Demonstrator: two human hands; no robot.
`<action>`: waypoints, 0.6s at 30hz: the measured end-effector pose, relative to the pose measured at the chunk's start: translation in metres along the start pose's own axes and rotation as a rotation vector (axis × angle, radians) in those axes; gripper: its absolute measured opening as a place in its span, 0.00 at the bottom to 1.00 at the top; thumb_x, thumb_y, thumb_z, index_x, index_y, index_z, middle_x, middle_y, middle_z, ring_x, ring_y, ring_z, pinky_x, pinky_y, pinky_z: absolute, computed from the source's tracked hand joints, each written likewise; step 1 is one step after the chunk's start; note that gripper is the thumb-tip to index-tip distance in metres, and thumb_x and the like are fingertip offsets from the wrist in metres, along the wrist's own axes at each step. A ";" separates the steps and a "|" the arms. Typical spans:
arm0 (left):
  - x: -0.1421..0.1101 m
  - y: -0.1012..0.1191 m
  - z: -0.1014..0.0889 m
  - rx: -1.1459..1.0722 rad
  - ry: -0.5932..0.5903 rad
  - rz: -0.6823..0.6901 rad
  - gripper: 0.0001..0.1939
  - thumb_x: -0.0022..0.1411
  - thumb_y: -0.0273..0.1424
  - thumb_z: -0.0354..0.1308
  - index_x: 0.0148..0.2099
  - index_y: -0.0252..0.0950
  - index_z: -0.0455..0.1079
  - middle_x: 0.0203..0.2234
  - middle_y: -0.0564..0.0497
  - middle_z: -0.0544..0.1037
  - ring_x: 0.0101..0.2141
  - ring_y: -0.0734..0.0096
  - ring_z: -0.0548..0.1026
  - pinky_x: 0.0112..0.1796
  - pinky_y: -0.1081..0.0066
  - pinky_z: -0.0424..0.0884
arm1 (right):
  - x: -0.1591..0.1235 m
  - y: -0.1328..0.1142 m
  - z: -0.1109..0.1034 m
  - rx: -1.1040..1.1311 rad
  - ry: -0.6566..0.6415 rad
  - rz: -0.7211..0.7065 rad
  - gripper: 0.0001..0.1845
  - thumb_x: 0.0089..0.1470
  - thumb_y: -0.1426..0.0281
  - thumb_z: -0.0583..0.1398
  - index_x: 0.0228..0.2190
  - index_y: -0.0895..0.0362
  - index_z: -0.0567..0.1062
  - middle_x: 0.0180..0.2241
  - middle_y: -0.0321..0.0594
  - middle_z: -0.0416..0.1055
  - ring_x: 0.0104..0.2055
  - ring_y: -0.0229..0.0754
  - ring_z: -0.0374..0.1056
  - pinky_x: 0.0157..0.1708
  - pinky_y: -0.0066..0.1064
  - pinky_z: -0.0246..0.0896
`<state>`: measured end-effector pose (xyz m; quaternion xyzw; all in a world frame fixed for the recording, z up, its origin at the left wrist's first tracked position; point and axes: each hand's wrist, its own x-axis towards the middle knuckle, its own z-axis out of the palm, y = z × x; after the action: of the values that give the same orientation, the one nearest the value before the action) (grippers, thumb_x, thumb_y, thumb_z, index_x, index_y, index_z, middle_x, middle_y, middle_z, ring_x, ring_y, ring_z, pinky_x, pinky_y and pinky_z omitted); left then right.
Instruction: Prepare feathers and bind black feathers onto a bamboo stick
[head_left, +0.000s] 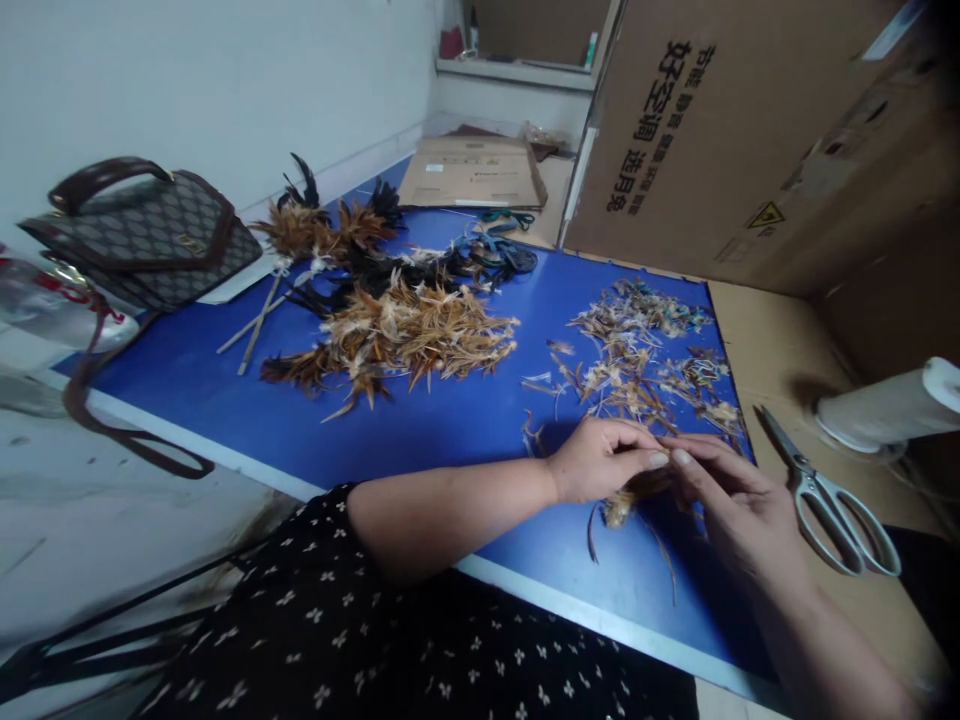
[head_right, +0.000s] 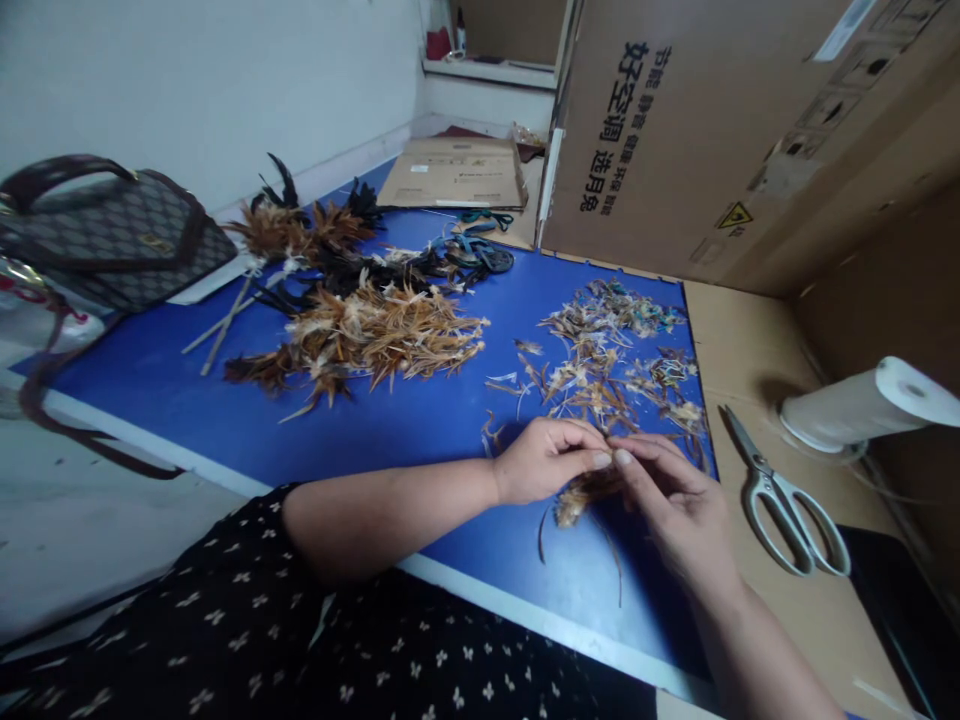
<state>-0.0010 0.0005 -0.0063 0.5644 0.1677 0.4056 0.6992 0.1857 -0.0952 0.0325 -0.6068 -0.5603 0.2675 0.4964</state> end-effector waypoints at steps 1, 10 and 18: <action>-0.001 0.000 0.001 0.014 -0.010 0.010 0.19 0.65 0.47 0.78 0.39 0.35 0.86 0.41 0.44 0.86 0.43 0.65 0.82 0.55 0.60 0.78 | 0.000 0.001 0.000 0.028 0.006 0.027 0.14 0.64 0.54 0.75 0.41 0.51 0.89 0.47 0.45 0.83 0.28 0.37 0.72 0.22 0.30 0.72; -0.004 0.006 0.004 -0.023 -0.037 -0.062 0.20 0.68 0.46 0.75 0.37 0.33 0.82 0.33 0.48 0.81 0.32 0.74 0.76 0.39 0.68 0.75 | -0.005 0.006 0.015 0.342 0.137 0.209 0.17 0.66 0.53 0.74 0.38 0.53 0.83 0.20 0.28 0.64 0.20 0.35 0.60 0.20 0.29 0.63; -0.003 0.003 0.004 -0.018 0.019 -0.050 0.19 0.66 0.46 0.75 0.38 0.32 0.83 0.33 0.48 0.81 0.31 0.74 0.75 0.35 0.69 0.72 | -0.006 0.012 -0.038 0.113 0.218 0.206 0.22 0.65 0.49 0.74 0.49 0.51 0.87 0.37 0.44 0.82 0.26 0.39 0.71 0.24 0.33 0.70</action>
<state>-0.0013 -0.0042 -0.0033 0.5500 0.1848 0.3947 0.7125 0.2228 -0.1108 0.0347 -0.6576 -0.4220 0.2808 0.5574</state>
